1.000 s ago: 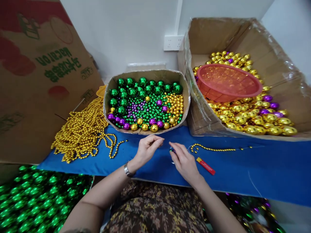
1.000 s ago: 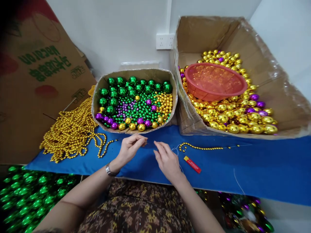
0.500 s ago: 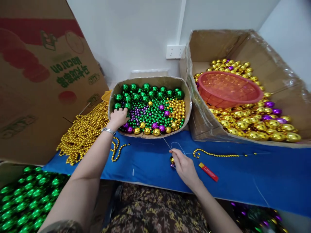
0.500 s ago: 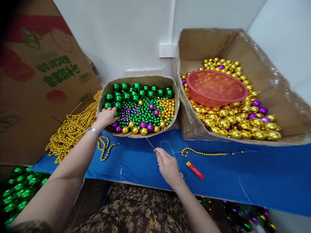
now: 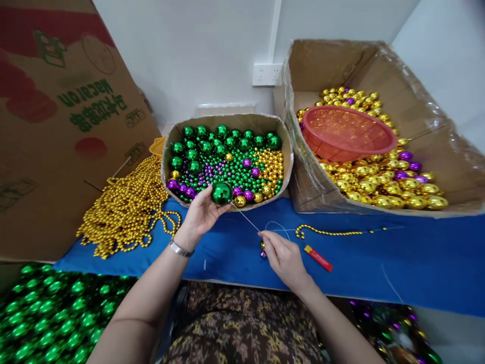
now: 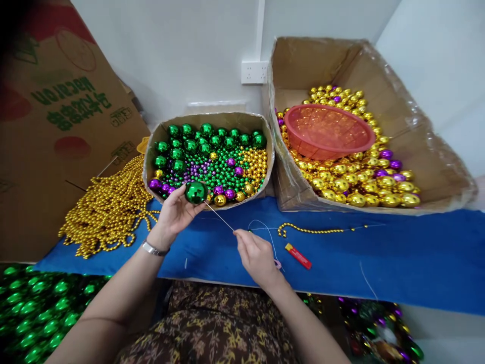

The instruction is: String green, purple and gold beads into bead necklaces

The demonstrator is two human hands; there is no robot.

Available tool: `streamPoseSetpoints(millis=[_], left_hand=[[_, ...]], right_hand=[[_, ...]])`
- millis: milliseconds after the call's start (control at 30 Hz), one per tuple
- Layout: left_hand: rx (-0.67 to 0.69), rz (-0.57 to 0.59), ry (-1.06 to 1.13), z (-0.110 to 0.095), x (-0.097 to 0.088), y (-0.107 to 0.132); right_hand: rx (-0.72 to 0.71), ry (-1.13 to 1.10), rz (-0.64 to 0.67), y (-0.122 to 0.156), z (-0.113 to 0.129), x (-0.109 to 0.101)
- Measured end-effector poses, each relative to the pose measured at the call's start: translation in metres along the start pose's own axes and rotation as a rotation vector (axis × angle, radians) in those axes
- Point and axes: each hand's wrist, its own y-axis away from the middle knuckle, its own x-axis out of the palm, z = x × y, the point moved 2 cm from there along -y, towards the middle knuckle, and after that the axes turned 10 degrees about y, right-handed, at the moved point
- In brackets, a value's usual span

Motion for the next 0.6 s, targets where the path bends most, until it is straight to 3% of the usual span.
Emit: streamPoseSetpoints(millis=[167, 400, 600], left_hand=[[-0.001, 0.016, 0.025, 0.004, 0.001, 0.004], [0.173, 0.257, -0.36, 0.023, 0.006, 0.021], [0.05, 0.277, -0.253, 0.034, 0.004, 0.024]], right_hand=[[-0.014, 0.017, 0.001, 0.002, 0.0, 0.0], [0.011, 0.056, 0.016, -0.001, -0.004, 0.005], [0.078, -0.094, 0.06, 0.001, -0.006, 0.004]])
